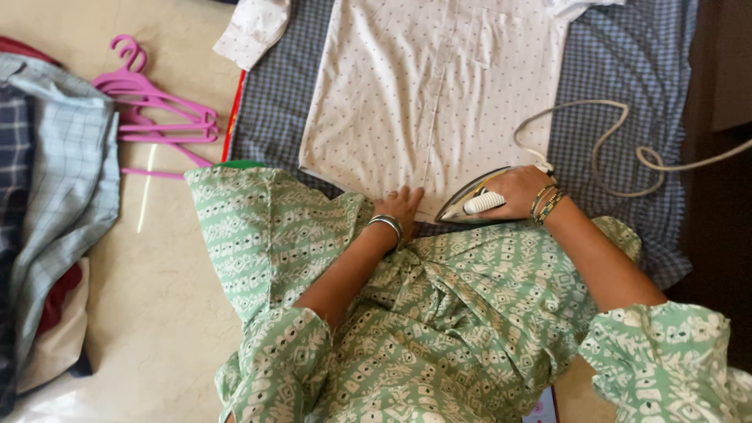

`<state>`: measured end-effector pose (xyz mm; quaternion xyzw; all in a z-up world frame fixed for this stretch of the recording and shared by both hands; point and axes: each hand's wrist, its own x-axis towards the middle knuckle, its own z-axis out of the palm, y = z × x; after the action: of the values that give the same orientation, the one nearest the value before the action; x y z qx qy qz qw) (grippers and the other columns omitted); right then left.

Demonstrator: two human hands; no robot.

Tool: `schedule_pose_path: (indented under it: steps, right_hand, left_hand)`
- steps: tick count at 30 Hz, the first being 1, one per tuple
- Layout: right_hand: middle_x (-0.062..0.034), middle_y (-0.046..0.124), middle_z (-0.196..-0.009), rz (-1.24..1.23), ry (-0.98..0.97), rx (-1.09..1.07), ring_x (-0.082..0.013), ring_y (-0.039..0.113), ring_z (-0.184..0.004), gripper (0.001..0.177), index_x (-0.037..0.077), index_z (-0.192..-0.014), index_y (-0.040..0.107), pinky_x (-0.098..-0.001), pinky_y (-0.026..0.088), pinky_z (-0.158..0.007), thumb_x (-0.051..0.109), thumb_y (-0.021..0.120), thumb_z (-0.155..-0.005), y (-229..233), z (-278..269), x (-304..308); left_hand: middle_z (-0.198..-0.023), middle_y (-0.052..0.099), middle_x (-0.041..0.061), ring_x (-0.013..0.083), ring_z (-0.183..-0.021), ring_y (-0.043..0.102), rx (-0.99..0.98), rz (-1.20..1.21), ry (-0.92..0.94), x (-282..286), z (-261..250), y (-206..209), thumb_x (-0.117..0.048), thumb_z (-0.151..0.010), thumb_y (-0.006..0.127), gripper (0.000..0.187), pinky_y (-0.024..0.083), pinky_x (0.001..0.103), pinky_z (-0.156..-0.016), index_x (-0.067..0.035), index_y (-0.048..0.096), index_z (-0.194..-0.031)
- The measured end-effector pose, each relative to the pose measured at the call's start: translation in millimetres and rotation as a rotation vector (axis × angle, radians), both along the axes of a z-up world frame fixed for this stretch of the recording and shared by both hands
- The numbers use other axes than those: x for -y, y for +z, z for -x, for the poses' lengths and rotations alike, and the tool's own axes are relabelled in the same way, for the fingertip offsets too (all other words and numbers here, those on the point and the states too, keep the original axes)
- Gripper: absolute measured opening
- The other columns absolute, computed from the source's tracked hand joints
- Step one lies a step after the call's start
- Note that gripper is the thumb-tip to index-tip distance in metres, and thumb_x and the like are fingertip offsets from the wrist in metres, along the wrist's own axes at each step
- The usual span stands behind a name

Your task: The person places a white patterned shirt on a pink hanger and lays it on a checkered cloth on the floor. They then use an electric iron to press the shirt, smoothing the collar, sleeves, and body sections while seated cross-legged.

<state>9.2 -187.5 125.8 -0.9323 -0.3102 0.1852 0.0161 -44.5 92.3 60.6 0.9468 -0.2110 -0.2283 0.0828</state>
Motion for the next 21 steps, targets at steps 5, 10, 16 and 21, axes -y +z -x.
schedule_pose_path:
  steps: [5, 10, 16, 21]
  right_hand:
    - [-0.0048, 0.076, -0.082, -0.005, -0.008, -0.026, -0.0278, 0.074, -0.076, 0.049, 0.029, -0.094, 0.078, -0.0443, 0.057, -0.068, 0.069, 0.072, -0.069, 1.9, -5.8, 27.1]
    - [-0.0033, 0.077, -0.087, -0.017, -0.059, 0.031, -0.0265, 0.074, -0.077, 0.050, 0.026, -0.090, 0.077, -0.0423, 0.059, -0.067, 0.071, 0.071, -0.069, -8.6, -5.7, 61.8]
    - [-0.0073, 0.077, -0.077, 0.232, -0.266, 0.066, -0.0263, 0.075, -0.068, 0.062, 0.030, -0.111, 0.077, -0.0428, 0.059, -0.063, 0.076, 0.065, -0.072, -18.3, -10.1, 96.3]
    - [-0.0054, 0.076, -0.077, 0.163, -0.280, 0.197, -0.0252, 0.073, -0.066, 0.065, 0.025, -0.100, 0.079, -0.0408, 0.057, -0.059, 0.080, 0.064, -0.070, -13.7, -8.2, 67.7]
  left_hand:
    - [-0.141, 0.049, 0.014, 0.0383, -0.136, 0.046, -0.026, -0.020, 0.016, -4.8, 4.7, -38.5, -0.041, -0.073, 0.089, 0.090, 0.041, 0.059, -0.103, -0.012, 0.039, -0.142]
    - [-0.134, 0.056, 0.016, 0.0389, -0.130, 0.052, 0.184, 0.027, 0.092, 3.5, 5.6, -95.5, -0.028, -0.091, 0.077, 0.060, 0.042, 0.061, -0.102, -0.010, 0.042, -0.137]
    - [-0.135, 0.049, 0.020, 0.0462, -0.127, 0.049, 0.045, 0.038, 0.076, 1.9, 6.9, -64.5, -0.015, -0.089, 0.071, 0.064, 0.041, 0.063, -0.100, -0.024, 0.039, -0.143]
    - [-0.136, 0.047, 0.016, 0.0416, -0.129, 0.050, 0.016, 0.073, 0.050, 2.4, 5.2, -30.6, -0.019, -0.080, 0.079, 0.066, 0.043, 0.060, -0.101, -0.015, 0.044, -0.135]
